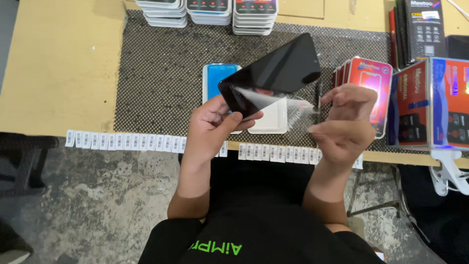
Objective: The person peels protective films from a phone screen component, aligns it with a frame, and uses a pen to mark the interior components during the assembly process.
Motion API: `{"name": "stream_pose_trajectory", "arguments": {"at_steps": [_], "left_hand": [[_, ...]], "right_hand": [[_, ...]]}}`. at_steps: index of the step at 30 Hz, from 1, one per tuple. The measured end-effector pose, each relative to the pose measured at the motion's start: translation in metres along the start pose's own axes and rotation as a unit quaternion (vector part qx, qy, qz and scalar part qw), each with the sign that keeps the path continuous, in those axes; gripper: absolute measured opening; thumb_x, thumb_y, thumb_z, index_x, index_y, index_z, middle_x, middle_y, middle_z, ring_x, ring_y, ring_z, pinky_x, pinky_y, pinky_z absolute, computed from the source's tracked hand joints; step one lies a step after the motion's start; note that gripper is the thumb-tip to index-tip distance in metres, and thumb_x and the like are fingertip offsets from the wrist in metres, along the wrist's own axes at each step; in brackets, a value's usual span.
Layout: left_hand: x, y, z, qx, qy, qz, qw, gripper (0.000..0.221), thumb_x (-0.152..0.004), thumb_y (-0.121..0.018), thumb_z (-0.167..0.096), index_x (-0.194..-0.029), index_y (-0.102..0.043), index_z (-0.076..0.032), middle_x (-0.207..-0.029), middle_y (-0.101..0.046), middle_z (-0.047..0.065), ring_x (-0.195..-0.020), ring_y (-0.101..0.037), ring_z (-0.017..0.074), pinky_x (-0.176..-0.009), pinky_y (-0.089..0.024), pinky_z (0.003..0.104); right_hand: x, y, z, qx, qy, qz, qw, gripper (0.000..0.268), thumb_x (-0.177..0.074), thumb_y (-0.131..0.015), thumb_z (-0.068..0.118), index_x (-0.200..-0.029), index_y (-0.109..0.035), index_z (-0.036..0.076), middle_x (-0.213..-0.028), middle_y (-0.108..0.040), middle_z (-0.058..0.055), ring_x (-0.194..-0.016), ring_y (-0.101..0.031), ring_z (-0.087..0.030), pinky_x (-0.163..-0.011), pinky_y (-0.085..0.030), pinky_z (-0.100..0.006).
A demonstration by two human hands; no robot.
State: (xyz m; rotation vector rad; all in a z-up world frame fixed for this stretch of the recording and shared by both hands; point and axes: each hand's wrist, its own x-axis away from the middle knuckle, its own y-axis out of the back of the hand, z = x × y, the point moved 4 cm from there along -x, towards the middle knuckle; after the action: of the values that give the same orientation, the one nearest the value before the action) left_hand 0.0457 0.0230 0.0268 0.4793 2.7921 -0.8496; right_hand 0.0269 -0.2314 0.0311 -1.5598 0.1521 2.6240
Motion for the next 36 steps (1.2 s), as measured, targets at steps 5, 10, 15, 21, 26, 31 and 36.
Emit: {"name": "stream_pose_trajectory", "arguments": {"at_steps": [5,10,15,21,26,31,36], "left_hand": [[0.01,0.005,-0.011,0.002,-0.006,0.007,1.0,0.031,-0.098,-0.062,0.003,-0.129,-0.061,0.008,-0.121,-0.072,0.027,-0.107,-0.073,0.0409,-0.086,-0.065,0.048],[0.014,0.011,-0.014,0.015,-0.008,0.021,1.0,0.04,-0.093,-0.066,0.008,-0.132,-0.059,0.013,-0.124,-0.07,0.03,-0.109,-0.07,0.0417,-0.084,-0.065,0.053],[0.021,0.009,-0.013,0.022,-0.015,0.031,0.999,0.041,-0.095,-0.062,0.008,-0.135,-0.057,0.013,-0.124,-0.069,0.03,-0.108,-0.072,0.0395,-0.085,-0.065,0.051],[0.02,-0.004,-0.033,-0.035,-0.083,-0.015,0.996,0.046,-0.096,-0.065,0.005,-0.139,-0.053,0.014,-0.117,-0.072,0.03,-0.102,-0.076,0.0372,-0.079,-0.068,0.05],[0.028,0.013,-0.018,-0.087,-0.135,-0.022,0.987,0.055,-0.096,-0.064,0.006,-0.148,-0.045,0.01,-0.11,-0.074,0.027,-0.088,-0.076,0.0238,-0.074,-0.069,0.041],[0.031,0.011,-0.021,-0.1,-0.163,-0.022,0.981,0.058,-0.097,-0.063,0.007,-0.151,-0.042,0.009,-0.107,-0.075,0.025,-0.082,-0.074,0.0178,-0.068,-0.068,0.033],[0.033,0.005,-0.028,-0.124,-0.196,-0.023,0.972,0.059,-0.096,-0.064,0.008,-0.151,-0.042,0.009,-0.102,-0.076,0.024,-0.065,-0.062,0.0069,-0.054,-0.059,0.022]], "right_hand": [[-0.003,0.001,-0.004,-0.108,-0.026,0.017,0.994,0.019,-0.09,-0.077,0.028,-0.085,-0.071,0.01,-0.144,-0.04,-0.021,-0.144,-0.044,-0.036,-0.109,-0.052,-0.044],[0.006,0.005,-0.014,-0.227,-0.058,0.023,0.972,0.016,-0.091,-0.074,0.023,-0.085,-0.07,0.009,-0.157,-0.038,-0.024,-0.148,-0.046,-0.043,-0.106,-0.057,-0.047],[0.01,0.004,-0.013,-0.263,-0.048,0.036,0.963,0.015,-0.092,-0.071,0.02,-0.088,-0.069,0.006,-0.157,-0.04,-0.03,-0.145,-0.05,-0.045,-0.1,-0.061,-0.044],[0.019,0.008,-0.015,-0.252,-0.058,0.007,0.966,0.018,-0.087,-0.074,0.019,-0.082,-0.068,0.003,-0.152,-0.042,-0.035,-0.135,-0.058,-0.042,-0.101,-0.06,-0.039],[0.015,0.003,-0.008,-0.245,-0.058,0.003,0.968,0.017,-0.085,-0.076,0.018,-0.081,-0.069,0.004,-0.149,-0.042,-0.037,-0.126,-0.062,-0.043,-0.094,-0.062,-0.038],[0.01,-0.002,0.002,-0.254,-0.045,0.004,0.966,0.017,-0.086,-0.076,0.019,-0.081,-0.069,0.004,-0.148,-0.043,-0.036,-0.121,-0.064,-0.041,-0.094,-0.063,-0.037],[0.009,-0.002,0.005,-0.245,-0.045,0.011,0.968,0.016,-0.086,-0.076,0.019,-0.081,-0.07,0.005,-0.149,-0.042,-0.035,-0.119,-0.064,-0.041,-0.091,-0.064,-0.036]]}}
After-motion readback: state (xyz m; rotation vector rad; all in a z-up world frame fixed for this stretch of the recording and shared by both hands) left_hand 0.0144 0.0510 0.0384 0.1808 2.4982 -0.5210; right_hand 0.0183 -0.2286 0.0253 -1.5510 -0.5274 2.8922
